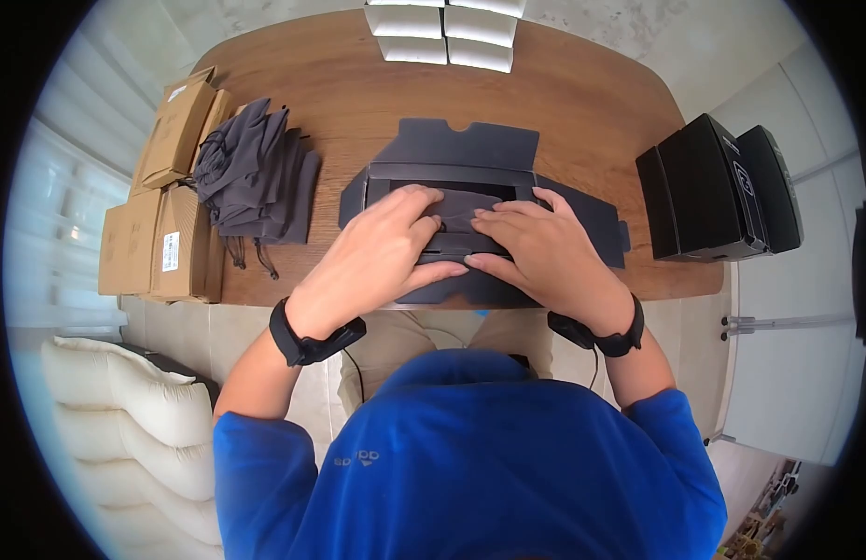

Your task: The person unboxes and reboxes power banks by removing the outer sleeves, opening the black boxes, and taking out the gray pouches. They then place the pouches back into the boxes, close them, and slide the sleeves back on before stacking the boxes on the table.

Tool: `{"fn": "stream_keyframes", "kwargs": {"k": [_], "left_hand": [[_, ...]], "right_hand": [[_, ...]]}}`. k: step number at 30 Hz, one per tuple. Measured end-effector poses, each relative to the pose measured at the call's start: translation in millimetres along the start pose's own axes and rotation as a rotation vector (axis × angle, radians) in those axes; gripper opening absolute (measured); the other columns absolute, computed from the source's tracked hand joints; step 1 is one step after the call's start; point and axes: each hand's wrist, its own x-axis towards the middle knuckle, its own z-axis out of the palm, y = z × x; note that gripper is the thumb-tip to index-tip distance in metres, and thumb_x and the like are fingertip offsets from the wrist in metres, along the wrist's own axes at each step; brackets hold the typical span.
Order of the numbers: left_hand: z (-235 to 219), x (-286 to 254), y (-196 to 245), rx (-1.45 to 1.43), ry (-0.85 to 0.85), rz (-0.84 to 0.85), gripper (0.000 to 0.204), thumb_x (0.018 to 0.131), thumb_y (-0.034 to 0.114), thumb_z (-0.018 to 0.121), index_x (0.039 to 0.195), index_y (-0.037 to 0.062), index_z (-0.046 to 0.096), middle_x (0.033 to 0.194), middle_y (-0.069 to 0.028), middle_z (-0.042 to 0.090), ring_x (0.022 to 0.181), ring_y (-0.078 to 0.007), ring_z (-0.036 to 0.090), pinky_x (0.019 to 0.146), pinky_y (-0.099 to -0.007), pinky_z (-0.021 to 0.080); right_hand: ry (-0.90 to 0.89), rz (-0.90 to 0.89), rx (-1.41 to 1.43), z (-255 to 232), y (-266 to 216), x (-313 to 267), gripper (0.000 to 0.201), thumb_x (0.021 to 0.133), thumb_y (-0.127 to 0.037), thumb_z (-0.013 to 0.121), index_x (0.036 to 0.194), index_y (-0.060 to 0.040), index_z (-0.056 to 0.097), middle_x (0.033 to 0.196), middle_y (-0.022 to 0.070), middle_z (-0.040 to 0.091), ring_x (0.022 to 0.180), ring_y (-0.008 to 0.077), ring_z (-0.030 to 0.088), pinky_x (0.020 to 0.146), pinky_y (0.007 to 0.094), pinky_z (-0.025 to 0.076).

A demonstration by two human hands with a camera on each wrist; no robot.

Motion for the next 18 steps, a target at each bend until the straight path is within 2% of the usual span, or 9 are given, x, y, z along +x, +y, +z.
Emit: {"fn": "stream_keyframes", "kwargs": {"k": [2,5,8,10,14,16,18], "left_hand": [[4,-1,1,-0.012,0.001,-0.037,0.048,0.077,0.038,0.071,0.094,-0.0063,0.065,0.109,-0.0185,0.062,0.107,-0.0332,0.057,0.102,-0.0421,0.041],[7,0,5,0.147,0.05,0.024,0.054,0.077,0.043,0.07,0.09,-0.0081,0.063,0.108,-0.0217,0.064,0.104,-0.0331,0.06,0.101,-0.0412,0.042],[6,-1,6,0.18,0.032,0.018,0.059,0.078,0.048,0.068,0.092,-0.0087,0.063,0.112,-0.024,0.063,0.106,-0.033,0.061,0.103,-0.0444,0.04],[6,-1,7,0.178,0.002,-0.011,0.062,0.079,0.052,0.065,0.094,-0.0087,0.063,0.112,-0.0243,0.063,0.107,-0.0321,0.061,0.104,-0.0467,0.038],[9,-3,9,0.203,0.025,-0.011,0.064,0.079,0.053,0.065,0.095,-0.0092,0.063,0.112,-0.0245,0.063,0.107,-0.0324,0.061,0.104,-0.0462,0.038],[10,-3,11,0.22,0.03,-0.029,0.064,0.08,0.051,0.064,0.096,-0.0103,0.062,0.112,-0.0249,0.063,0.107,-0.0324,0.061,0.104,-0.0462,0.038],[14,-5,13,0.228,0.053,-0.037,0.063,0.081,0.051,0.064,0.098,-0.0102,0.062,0.112,-0.0247,0.063,0.108,-0.0323,0.061,0.104,-0.0463,0.037]], "right_hand": [[0.002,-0.008,-0.005,1,1,0,0.039,0.088,-0.039,0.061,0.104,-0.0044,0.066,0.108,0.008,0.067,0.109,0.0218,0.058,0.1,0.045,0.037],[0.027,-0.012,0.007,3,2,0,0.038,0.087,-0.039,0.061,0.102,-0.0049,0.067,0.107,0.0076,0.068,0.107,0.0212,0.059,0.1,0.0449,0.037],[0.045,0.008,0.032,5,5,1,0.036,0.087,-0.038,0.062,0.101,-0.0056,0.067,0.105,0.0075,0.068,0.106,0.0209,0.06,0.101,0.044,0.037],[-0.034,0.049,0.108,2,10,2,0.032,0.088,-0.033,0.062,0.103,-0.006,0.069,0.11,0.0066,0.068,0.11,0.021,0.059,0.106,0.043,0.035],[-0.041,0.049,0.198,-11,6,6,0.033,0.088,-0.031,0.062,0.108,-0.0054,0.067,0.114,0.0092,0.066,0.111,0.0235,0.058,0.106,0.0432,0.036],[0.093,-0.02,0.247,-10,-1,8,0.038,0.088,-0.03,0.062,0.114,-0.0036,0.064,0.12,0.0129,0.062,0.115,0.0264,0.056,0.106,0.0437,0.036],[0.085,-0.037,0.25,-1,-3,7,0.039,0.089,-0.03,0.061,0.116,-0.003,0.062,0.122,0.0139,0.061,0.116,0.0271,0.055,0.106,0.0431,0.036]]}}
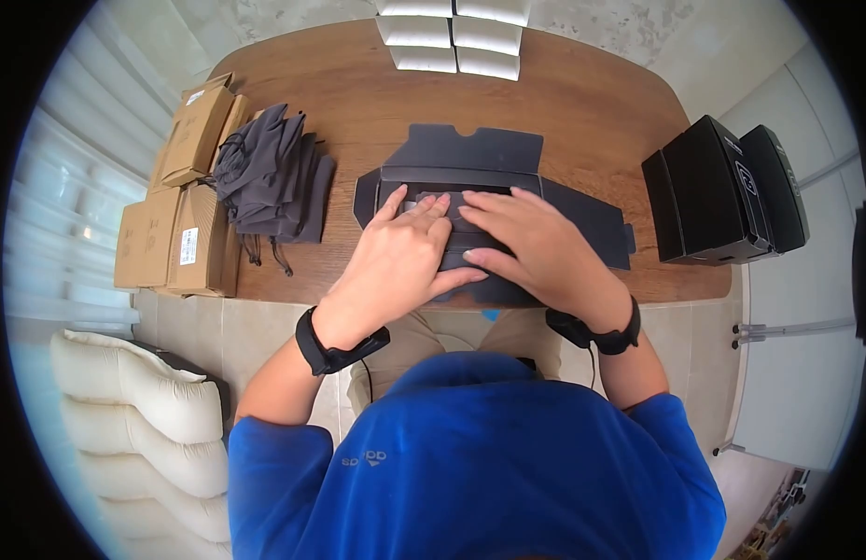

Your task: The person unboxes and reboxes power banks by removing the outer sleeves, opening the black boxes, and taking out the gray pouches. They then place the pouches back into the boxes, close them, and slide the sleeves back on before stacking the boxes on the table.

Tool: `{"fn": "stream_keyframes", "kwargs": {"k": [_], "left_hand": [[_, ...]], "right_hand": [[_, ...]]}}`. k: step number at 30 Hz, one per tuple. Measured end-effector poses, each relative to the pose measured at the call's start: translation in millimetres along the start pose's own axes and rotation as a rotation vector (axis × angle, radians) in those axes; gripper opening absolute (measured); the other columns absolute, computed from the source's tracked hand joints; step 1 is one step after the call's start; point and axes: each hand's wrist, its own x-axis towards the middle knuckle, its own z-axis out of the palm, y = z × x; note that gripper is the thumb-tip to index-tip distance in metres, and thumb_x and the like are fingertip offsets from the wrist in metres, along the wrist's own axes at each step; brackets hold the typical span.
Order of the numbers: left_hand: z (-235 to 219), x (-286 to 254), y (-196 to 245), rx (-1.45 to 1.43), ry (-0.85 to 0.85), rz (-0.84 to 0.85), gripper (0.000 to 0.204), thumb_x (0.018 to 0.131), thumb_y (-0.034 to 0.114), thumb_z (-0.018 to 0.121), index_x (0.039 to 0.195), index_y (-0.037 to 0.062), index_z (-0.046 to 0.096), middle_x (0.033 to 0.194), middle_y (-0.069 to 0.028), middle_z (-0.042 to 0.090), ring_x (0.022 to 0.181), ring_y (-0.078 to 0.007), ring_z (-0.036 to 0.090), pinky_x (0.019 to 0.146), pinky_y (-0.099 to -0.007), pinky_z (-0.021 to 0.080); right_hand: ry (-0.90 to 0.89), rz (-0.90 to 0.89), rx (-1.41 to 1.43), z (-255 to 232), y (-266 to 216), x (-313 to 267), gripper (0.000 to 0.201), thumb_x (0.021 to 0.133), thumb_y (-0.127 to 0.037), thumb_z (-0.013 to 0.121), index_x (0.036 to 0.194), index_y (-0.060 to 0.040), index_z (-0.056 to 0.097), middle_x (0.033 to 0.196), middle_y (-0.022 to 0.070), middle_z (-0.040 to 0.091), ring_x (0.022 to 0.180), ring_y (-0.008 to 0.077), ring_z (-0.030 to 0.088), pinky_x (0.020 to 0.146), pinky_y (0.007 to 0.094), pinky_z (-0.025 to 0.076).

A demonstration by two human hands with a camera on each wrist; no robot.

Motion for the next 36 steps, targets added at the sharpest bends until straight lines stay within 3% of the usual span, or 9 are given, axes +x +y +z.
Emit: {"fn": "stream_keyframes", "kwargs": {"k": [5,7,9,11,14,17,24,30,36], "left_hand": [[-3,-2,-8,-0.068,0.021,-0.03,0.051,0.082,0.042,0.066,0.102,-0.0058,0.064,0.114,-0.0213,0.063,0.11,-0.0316,0.06,0.105,-0.0462,0.036],[-11,-6,-23,-0.438,-0.042,-0.08,0.036,0.084,0.03,0.067,0.103,-0.0001,0.066,0.117,-0.0174,0.064,0.112,-0.031,0.059,0.106,-0.0457,0.037],[-21,-11,-31,-0.629,0.178,-0.268,0.023,0.086,0.016,0.064,0.103,0.0016,0.065,0.117,-0.0159,0.063,0.111,-0.0303,0.059,0.099,-0.039,0.042],[-21,-16,-47,-0.499,0.431,-0.361,0.023,0.092,0.014,0.057,0.109,0.0003,0.063,0.117,-0.013,0.063,0.109,-0.0226,0.059,0.094,-0.0319,0.043],[-10,-31,-60,-0.763,0.552,-0.6,0.025,0.095,0.014,0.053,0.112,-0.0008,0.062,0.116,-0.0084,0.064,0.107,-0.0166,0.058,0.094,-0.0291,0.043],[3,-42,-59,-1.1,0.482,-0.749,0.028,0.096,0.012,0.051,0.118,-0.0023,0.061,0.115,-0.0065,0.063,0.107,-0.0122,0.056,0.096,-0.0261,0.041],[3,-22,-50,-1.262,0.153,-0.75,0.051,0.094,0.019,0.059,0.136,-0.0043,0.042,0.133,-0.0128,0.051,0.122,-0.0166,0.046,0.104,-0.0293,0.034],[3,-6,-64,-1.347,0.06,-0.642,0.066,0.083,0.012,0.071,0.137,-0.0044,0.037,0.127,-0.0146,0.053,0.118,-0.0196,0.049,0.102,-0.0301,0.036],[13,11,-45,-1.23,0.126,-0.731,0.072,0.07,0.01,0.08,0.13,-0.004,0.042,0.119,-0.0125,0.056,0.111,-0.0172,0.052,0.096,-0.0286,0.04]], "right_hand": [[-0.054,0.028,-0.013,19,10,-4,0.043,0.09,-0.034,0.058,0.118,-0.0008,0.061,0.127,0.0147,0.058,0.12,0.0275,0.052,0.104,0.0407,0.037],[-0.054,0.031,-0.01,19,10,-2,0.042,0.09,-0.033,0.058,0.117,-0.0008,0.062,0.127,0.0145,0.058,0.12,0.0274,0.052,0.104,0.0407,0.038],[-0.052,0.037,-0.007,20,10,-2,0.042,0.09,-0.033,0.058,0.116,-0.0007,0.062,0.126,0.0143,0.058,0.121,0.0272,0.052,0.103,0.0406,0.038],[0.033,-0.007,0.005,22,10,-3,0.041,0.088,-0.034,0.06,0.108,0.0014,0.065,0.12,0.0165,0.062,0.114,0.0284,0.056,0.1,0.0411,0.04],[0.048,-0.002,-0.016,24,9,-3,0.041,0.088,-0.034,0.061,0.108,0.0011,0.065,0.12,0.0152,0.062,0.115,0.0278,0.056,0.101,0.0407,0.04],[0.046,0.016,-0.016,23,8,-3,0.04,0.087,-0.033,0.062,0.107,0.0007,0.066,0.121,0.0143,0.062,0.115,0.0272,0.056,0.101,0.0403,0.04],[0.049,0.011,-0.009,24,9,-4,0.038,0.086,-0.033,0.063,0.106,0.0,0.067,0.12,0.0138,0.062,0.116,0.0267,0.056,0.1,0.0408,0.041],[0.056,0.013,0.002,24,8,-4,0.037,0.086,-0.032,0.063,0.104,-0.0004,0.067,0.119,0.0144,0.063,0.116,0.0273,0.056,0.099,0.0406,0.041],[0.068,0.037,-0.011,25,7,-2,0.034,0.085,-0.031,0.065,0.101,-0.0012,0.069,0.115,0.014,0.064,0.113,0.027,0.057,0.095,0.0398,0.043]]}}
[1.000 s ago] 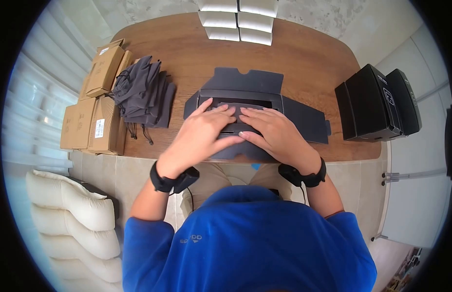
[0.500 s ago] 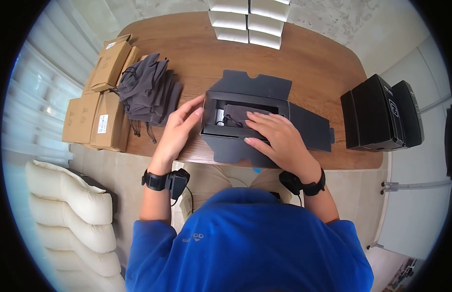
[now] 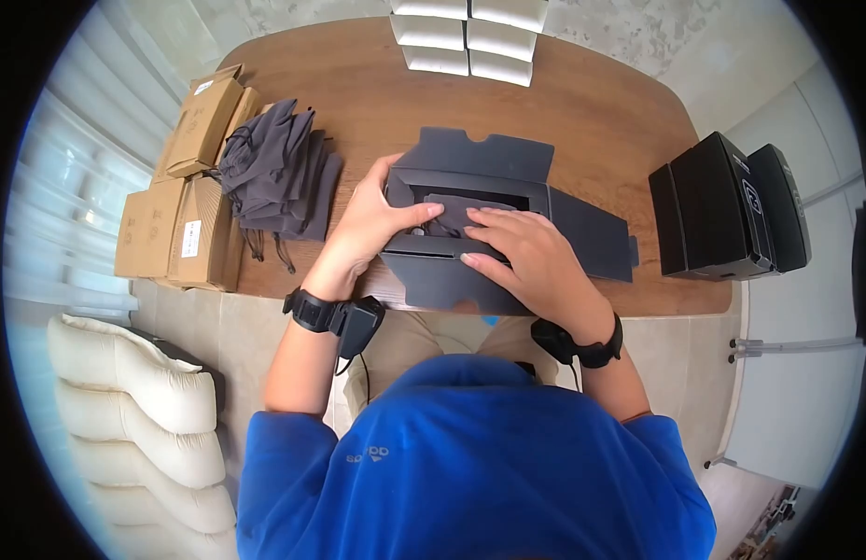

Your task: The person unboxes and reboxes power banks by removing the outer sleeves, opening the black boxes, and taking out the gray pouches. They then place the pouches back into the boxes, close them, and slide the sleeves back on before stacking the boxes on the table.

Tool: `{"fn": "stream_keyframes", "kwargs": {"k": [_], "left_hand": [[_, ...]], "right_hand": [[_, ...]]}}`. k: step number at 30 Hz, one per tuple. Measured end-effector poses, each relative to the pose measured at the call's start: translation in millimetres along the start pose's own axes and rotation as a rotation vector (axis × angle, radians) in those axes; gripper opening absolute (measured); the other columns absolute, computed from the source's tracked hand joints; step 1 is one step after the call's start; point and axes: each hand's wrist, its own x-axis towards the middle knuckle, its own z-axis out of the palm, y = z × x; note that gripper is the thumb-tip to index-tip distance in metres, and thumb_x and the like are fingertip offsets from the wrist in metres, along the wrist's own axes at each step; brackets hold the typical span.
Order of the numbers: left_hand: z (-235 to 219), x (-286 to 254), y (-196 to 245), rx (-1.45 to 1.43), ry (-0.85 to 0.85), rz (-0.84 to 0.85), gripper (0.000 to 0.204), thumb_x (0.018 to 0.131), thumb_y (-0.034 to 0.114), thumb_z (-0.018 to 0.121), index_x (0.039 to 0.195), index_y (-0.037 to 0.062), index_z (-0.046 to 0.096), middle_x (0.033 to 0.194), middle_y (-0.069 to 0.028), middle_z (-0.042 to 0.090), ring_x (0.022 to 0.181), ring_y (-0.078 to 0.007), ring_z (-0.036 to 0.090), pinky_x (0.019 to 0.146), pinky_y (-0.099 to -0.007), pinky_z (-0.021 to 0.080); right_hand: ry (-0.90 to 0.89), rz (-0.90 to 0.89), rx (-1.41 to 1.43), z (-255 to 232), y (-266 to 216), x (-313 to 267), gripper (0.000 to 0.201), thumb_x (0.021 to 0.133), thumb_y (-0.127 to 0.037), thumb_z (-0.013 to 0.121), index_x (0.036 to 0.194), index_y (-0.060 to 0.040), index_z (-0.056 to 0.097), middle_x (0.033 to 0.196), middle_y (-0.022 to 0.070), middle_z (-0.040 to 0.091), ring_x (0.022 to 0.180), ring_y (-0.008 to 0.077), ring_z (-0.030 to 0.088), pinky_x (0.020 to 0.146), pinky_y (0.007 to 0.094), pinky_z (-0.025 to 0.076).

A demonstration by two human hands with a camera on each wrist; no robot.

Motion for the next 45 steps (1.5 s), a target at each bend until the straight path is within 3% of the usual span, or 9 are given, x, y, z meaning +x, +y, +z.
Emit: {"fn": "stream_keyframes", "kwargs": {"k": [9,15,17,24,32,35,45], "left_hand": [[-4,5,-8,0.031,0.004,0.004,0.059,0.072,-0.001,0.069,0.125,-0.0024,0.044,0.111,-0.0095,0.056,0.105,-0.0156,0.053,0.093,-0.0266,0.041],[-3,4,-6,0.07,0.009,0.007,0.056,0.073,-0.001,0.067,0.124,-0.0027,0.044,0.109,-0.0094,0.056,0.103,-0.0152,0.053,0.092,-0.0266,0.041],[-4,2,-5,0.059,0.014,0.004,0.056,0.073,-0.001,0.067,0.123,-0.0028,0.044,0.109,-0.0094,0.056,0.103,-0.0151,0.053,0.092,-0.0265,0.041],[-4,4,-9,0.072,0.022,0.033,0.055,0.072,0.002,0.066,0.122,-0.0049,0.045,0.108,-0.015,0.06,0.103,-0.0201,0.057,0.091,-0.0286,0.043],[-2,2,-7,0.047,0.033,0.027,0.054,0.072,0.001,0.067,0.122,-0.0048,0.045,0.109,-0.0144,0.059,0.103,-0.0186,0.056,0.091,-0.0283,0.043],[-2,2,-7,0.087,0.047,0.025,0.055,0.073,0.002,0.068,0.123,-0.0021,0.046,0.11,-0.0087,0.055,0.101,-0.0143,0.053,0.089,-0.0259,0.042],[1,0,-4,0.043,0.065,0.017,0.054,0.073,0.001,0.067,0.122,-0.0042,0.047,0.111,-0.0129,0.059,0.102,-0.017,0.056,0.091,-0.0273,0.043]], "right_hand": [[0.029,-0.012,0.014,2,1,0,0.032,0.083,-0.029,0.067,0.097,-0.001,0.07,0.112,0.0123,0.066,0.111,0.0266,0.058,0.093,0.0387,0.044],[-0.047,-0.028,0.091,-15,-3,-9,0.037,0.082,-0.026,0.069,0.112,-0.0048,0.064,0.126,0.0119,0.059,0.12,0.0258,0.053,0.101,0.043,0.038],[-0.086,0.002,0.142,-32,-11,-13,0.054,0.072,-0.02,0.077,0.121,-0.0099,0.06,0.135,0.0087,0.053,0.125,0.0272,0.048,0.107,0.0444,0.032],[-0.164,0.004,0.17,-43,-19,-30,0.071,0.058,-0.015,0.084,0.123,-0.0136,0.058,0.139,0.0096,0.046,0.127,0.0331,0.043,0.105,0.0456,0.034],[-0.065,0.038,0.1,-23,-5,-36,0.068,0.056,-0.003,0.079,0.121,-0.0128,0.059,0.135,0.0074,0.05,0.124,0.0286,0.046,0.103,0.0462,0.035],[-0.005,0.03,0.068,-12,-2,-39,0.069,0.054,0.001,0.076,0.12,-0.0131,0.059,0.133,0.0054,0.052,0.124,0.0265,0.047,0.104,0.046,0.034],[0.103,0.012,0.012,3,3,-44,0.065,0.057,-0.004,0.075,0.119,-0.0146,0.059,0.132,0.0027,0.054,0.122,0.0246,0.049,0.104,0.0455,0.034]]}}
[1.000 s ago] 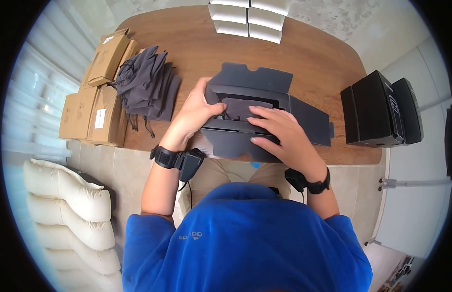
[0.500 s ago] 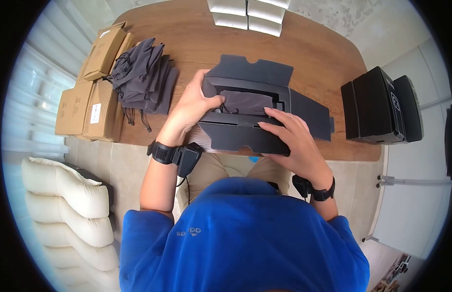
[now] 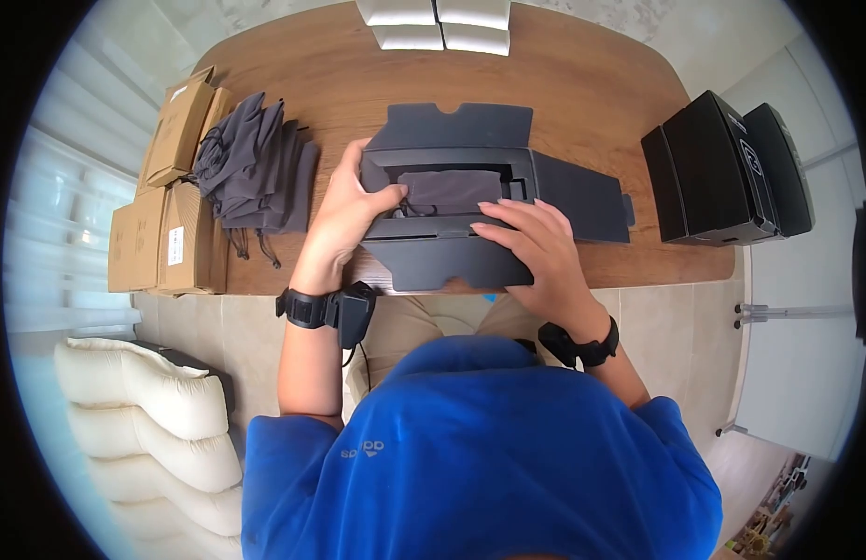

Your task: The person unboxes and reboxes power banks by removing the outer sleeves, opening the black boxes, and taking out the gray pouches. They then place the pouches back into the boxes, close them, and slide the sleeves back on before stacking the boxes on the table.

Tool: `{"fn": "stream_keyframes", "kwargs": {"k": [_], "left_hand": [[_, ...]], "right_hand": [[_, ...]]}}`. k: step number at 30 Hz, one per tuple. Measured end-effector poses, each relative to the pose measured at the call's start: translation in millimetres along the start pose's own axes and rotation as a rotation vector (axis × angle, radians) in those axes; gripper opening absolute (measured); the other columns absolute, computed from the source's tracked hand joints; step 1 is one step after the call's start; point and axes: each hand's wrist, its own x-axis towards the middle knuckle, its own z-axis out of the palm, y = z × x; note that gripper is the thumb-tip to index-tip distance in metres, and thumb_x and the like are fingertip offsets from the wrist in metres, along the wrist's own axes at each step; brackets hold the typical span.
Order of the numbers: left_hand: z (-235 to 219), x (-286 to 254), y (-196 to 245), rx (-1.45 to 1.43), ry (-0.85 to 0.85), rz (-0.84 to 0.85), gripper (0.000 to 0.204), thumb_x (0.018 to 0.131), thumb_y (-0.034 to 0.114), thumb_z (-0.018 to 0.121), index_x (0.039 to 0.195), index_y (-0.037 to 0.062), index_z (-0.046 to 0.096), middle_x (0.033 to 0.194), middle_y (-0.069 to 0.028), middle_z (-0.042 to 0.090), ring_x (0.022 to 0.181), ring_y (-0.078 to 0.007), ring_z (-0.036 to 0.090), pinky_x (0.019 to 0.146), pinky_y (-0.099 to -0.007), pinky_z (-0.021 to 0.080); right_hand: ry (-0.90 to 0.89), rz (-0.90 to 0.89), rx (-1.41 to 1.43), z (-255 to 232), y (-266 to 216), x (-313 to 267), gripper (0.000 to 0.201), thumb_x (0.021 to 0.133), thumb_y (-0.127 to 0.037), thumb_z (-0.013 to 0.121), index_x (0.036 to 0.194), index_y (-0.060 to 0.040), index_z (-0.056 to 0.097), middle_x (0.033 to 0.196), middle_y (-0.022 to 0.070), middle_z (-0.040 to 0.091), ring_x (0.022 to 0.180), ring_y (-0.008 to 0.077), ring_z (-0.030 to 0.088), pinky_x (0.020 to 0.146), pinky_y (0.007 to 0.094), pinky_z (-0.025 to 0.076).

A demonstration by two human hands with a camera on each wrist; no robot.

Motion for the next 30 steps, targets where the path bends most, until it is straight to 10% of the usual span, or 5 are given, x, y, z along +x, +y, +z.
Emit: {"fn": "stream_keyframes", "kwargs": {"k": [30], "left_hand": [[0,-1,1,-0.018,0.007,0.005,0.051,0.073,0.002,0.068,0.12,-0.0042,0.048,0.109,-0.0123,0.06,0.101,-0.0166,0.056,0.09,-0.0272,0.043]], "right_hand": [[-0.107,0.09,-0.064,-11,-7,7,0.072,0.055,0.0,0.075,0.123,-0.0176,0.058,0.126,0.0029,0.054,0.128,0.0266,0.042,0.109,0.052,0.024]]}}
